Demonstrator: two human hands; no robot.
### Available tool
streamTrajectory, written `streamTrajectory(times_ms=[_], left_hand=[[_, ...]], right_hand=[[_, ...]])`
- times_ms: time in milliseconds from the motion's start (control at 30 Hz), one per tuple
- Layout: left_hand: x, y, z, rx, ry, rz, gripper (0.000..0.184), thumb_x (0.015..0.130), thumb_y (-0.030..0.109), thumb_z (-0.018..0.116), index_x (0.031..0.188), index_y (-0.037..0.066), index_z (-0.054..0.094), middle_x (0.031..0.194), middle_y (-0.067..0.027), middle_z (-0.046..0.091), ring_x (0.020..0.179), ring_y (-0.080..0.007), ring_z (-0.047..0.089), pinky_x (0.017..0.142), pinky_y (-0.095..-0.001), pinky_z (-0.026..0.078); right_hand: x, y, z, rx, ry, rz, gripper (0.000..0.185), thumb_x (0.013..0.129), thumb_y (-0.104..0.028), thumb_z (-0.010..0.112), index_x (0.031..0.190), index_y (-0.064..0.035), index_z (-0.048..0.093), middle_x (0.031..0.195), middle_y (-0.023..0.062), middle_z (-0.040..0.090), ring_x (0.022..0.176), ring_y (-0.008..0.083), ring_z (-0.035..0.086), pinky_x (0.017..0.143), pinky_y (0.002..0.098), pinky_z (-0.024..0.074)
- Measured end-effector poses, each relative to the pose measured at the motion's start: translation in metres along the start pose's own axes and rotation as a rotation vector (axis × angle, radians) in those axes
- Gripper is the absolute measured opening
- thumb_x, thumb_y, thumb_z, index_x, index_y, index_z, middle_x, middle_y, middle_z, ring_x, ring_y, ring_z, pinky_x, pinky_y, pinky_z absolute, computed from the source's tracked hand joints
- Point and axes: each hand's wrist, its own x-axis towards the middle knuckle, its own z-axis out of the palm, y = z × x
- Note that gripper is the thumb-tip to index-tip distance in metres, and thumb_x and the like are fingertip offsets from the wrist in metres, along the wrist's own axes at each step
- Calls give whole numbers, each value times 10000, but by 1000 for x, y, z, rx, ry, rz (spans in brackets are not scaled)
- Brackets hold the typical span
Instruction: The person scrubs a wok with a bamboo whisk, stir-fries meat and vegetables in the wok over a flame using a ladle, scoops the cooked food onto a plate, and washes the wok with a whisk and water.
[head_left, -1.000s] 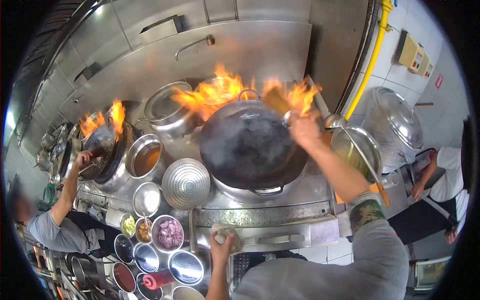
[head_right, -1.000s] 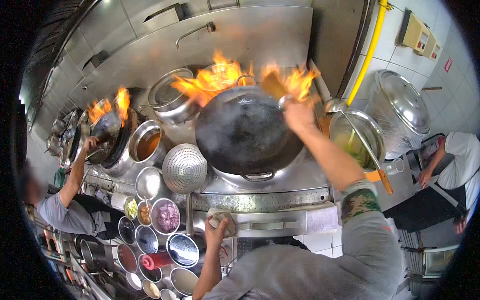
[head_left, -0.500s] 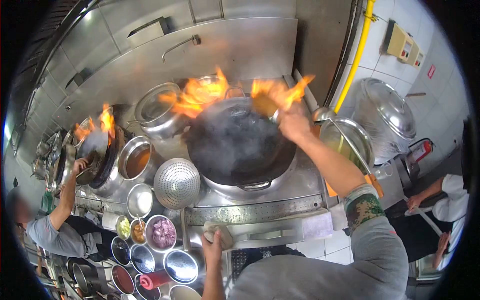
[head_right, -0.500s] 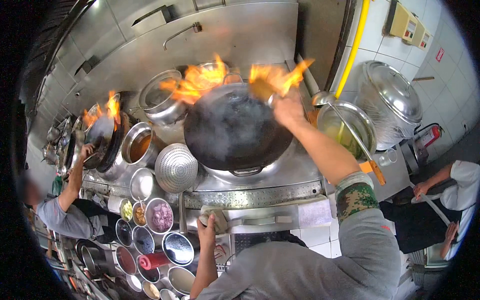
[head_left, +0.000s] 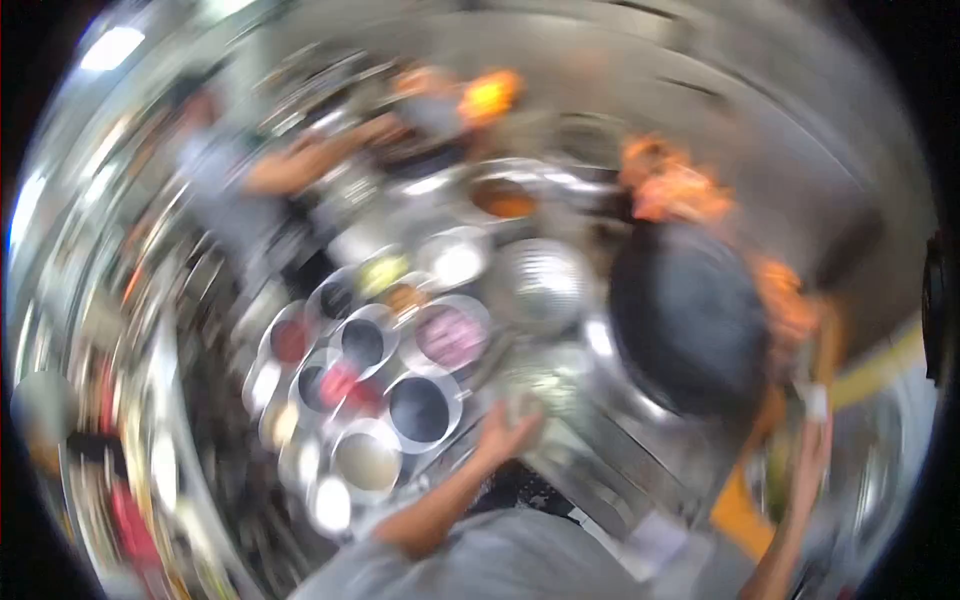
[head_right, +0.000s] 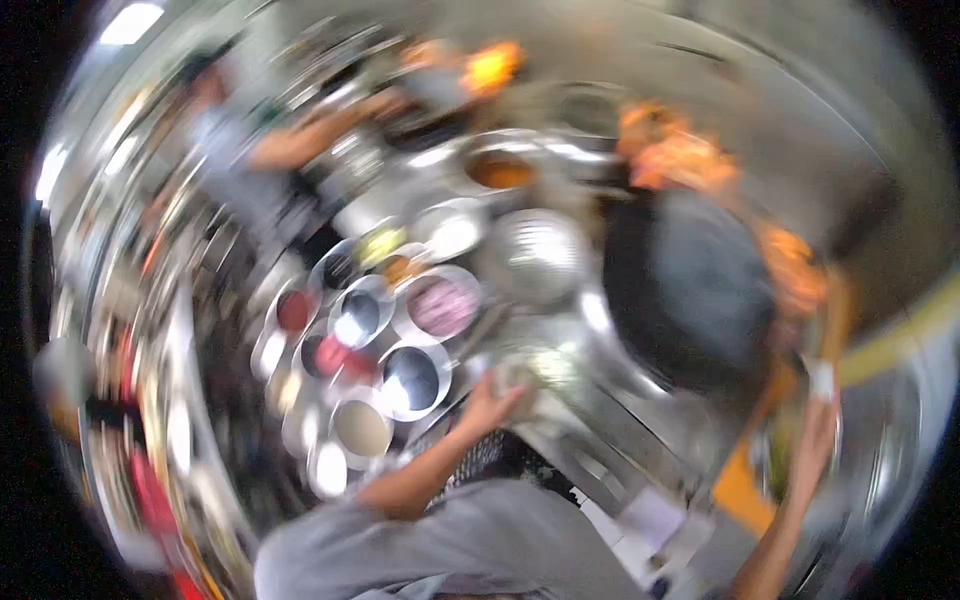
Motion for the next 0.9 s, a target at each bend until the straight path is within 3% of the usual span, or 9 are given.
streamTrajectory(times_ms=[33, 200, 333, 467, 567, 667, 767, 800, 900], left_hand=[[5, -1, 12, 40, 24, -87, 1041, 840, 693, 652, 1510, -46, 351, 1499, -310, 429, 1400, -443, 420, 1167, -489, 346], [7, 7, 42, 88, 260, 41, 974, 824, 567, 744, 1483, -36, 355, 1415, -334, 464, 1312, -465, 475, 1113, -497, 393], [-16, 27, 25, 116, 157, 17, 1009, 814, 628, 720, 1471, -57, 378, 1402, -335, 487, 1309, -466, 483, 1110, -481, 403], [7, 6, 6, -26, 51, -37, 988, 799, 682, 687, 1389, -83, 480, 1376, -328, 530, 1284, -443, 523, 1091, -460, 424], [21, -5, 15, 106, -28, -42, 860, 827, 612, 674, 1306, -92, 557, 1317, -307, 590, 1214, -424, 591, 1036, -485, 473], [11, 14, 7, 198, 22, 13, 769, 804, 445, 763, 1351, -47, 541, 1311, -285, 599, 1219, -418, 589, 1035, -481, 477], [25, -5, 3, 128, 54, 147, 605, 787, 368, 791, 1257, 20, 636, 1211, -212, 672, 1121, -368, 647, 961, -463, 509], [23, 9, 1, 104, 63, 16, 581, 783, 346, 798, 1238, 19, 645, 1173, -206, 701, 1086, -347, 678, 941, -431, 527], [27, 15, -3, 15, 22, 45, 634, 813, 378, 791, 1224, -68, 606, 1146, -235, 705, 1068, -322, 689, 917, -394, 525]], right_hand=[[-46, 7, 12, -51, 30, -127, 600, 986, -249, 623, 1510, -45, 411, 1341, 275, 598, 1206, 377, 608, 1068, 421, 472], [-177, -62, 85, 483, -372, 509, 583, 1011, -305, 590, 1490, -18, 424, 1276, 249, 608, 1149, 323, 602, 1007, 387, 487], [-217, -47, 108, 596, -458, 633, 582, 1031, -351, 564, 1474, 4, 434, 1224, 229, 616, 1102, 279, 597, 959, 359, 499], [-157, 44, 62, 309, -392, 52, 557, 1018, -320, 587, 1432, 38, 485, 1292, 263, 597, 1195, 345, 577, 1047, 443, 449], [-94, 59, -28, -335, -392, 242, 597, 975, -284, 640, 1437, 54, 473, 1444, 287, 506, 1365, 402, 475, 1145, 458, 362], [-127, 85, -45, -41, -456, 670, 622, 916, -128, 593, 1484, 42, 405, 1496, 284, 444, 1414, 428, 403, 1189, 438, 306], [-148, 77, -35, -91, -335, 689, 520, 821, 6, 540, 1340, 35, 505, 1381, 299, 523, 1314, 449, 489, 1077, 482, 406], [-161, 98, -21, -168, -272, 637, 471, 817, 19, 534, 1287, 31, 518, 1303, 298, 562, 1229, 461, 533, 1020, 494, 434], [-157, 110, -22, -85, -228, 586, 382, 820, 21, 555, 1201, 18, 538, 1039, 223, 648, 966, 432, 634, 906, 480, 489]])
